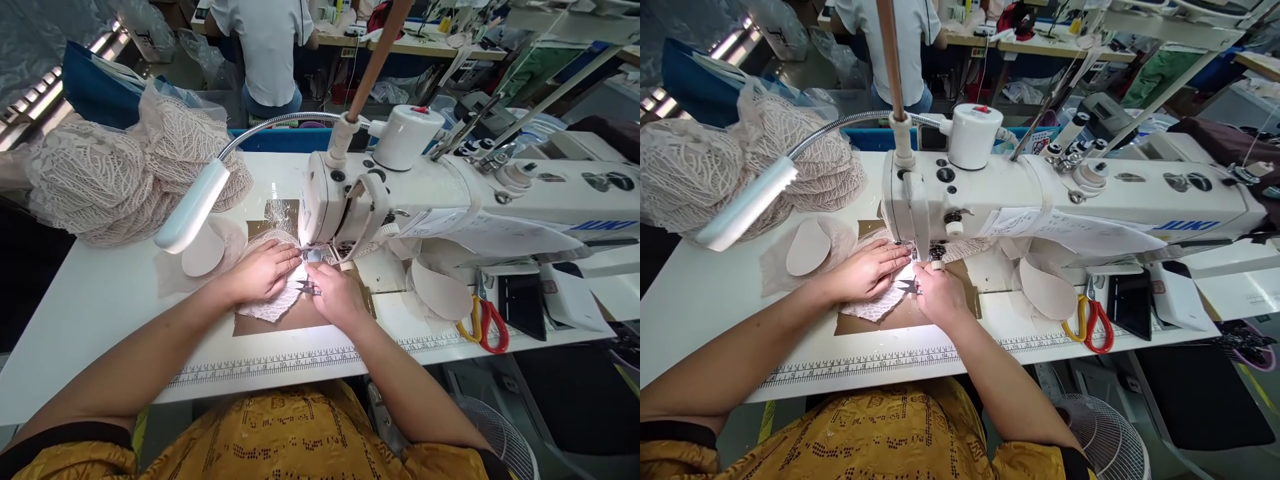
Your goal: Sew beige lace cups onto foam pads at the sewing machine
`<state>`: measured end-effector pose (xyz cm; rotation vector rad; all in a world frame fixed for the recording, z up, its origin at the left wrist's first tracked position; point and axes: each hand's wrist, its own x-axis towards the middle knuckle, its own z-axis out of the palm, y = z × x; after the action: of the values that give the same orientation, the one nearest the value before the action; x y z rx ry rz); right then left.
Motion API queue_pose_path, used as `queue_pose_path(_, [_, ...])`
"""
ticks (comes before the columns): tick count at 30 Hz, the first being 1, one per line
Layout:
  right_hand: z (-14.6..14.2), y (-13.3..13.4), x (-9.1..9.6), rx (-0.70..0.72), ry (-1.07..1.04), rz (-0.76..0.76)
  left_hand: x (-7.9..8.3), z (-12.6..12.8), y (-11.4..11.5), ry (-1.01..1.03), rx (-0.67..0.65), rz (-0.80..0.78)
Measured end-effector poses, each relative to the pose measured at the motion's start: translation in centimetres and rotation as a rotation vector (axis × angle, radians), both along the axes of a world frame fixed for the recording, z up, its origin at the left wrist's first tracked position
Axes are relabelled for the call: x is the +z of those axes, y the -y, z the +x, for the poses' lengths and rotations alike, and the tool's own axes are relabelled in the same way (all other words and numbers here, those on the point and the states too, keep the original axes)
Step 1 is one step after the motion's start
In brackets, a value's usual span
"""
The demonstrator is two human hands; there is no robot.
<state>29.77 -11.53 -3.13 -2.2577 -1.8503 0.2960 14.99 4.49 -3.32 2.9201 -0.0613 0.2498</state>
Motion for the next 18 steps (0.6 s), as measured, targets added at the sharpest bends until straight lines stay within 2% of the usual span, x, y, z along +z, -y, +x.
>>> queue_pose_path(6, [-0.15, -0.23, 0.60, -0.030, -0.022, -0.055, -0.27, 0.30, -0.33, -0.012, 0.037, 0.012])
queue_pose_path(12, [-0.03, -0.05, 0.18, 0.004, 0.006, -0.046, -0.36, 0.02, -0.62, 0.022, 0.089, 0.025])
queue_pose_path(18, [0.08, 0.32, -0.29, 0.101, 0.038, 0.006, 0.05, -0.46, -0.57, 0.042, -0.065, -0.020])
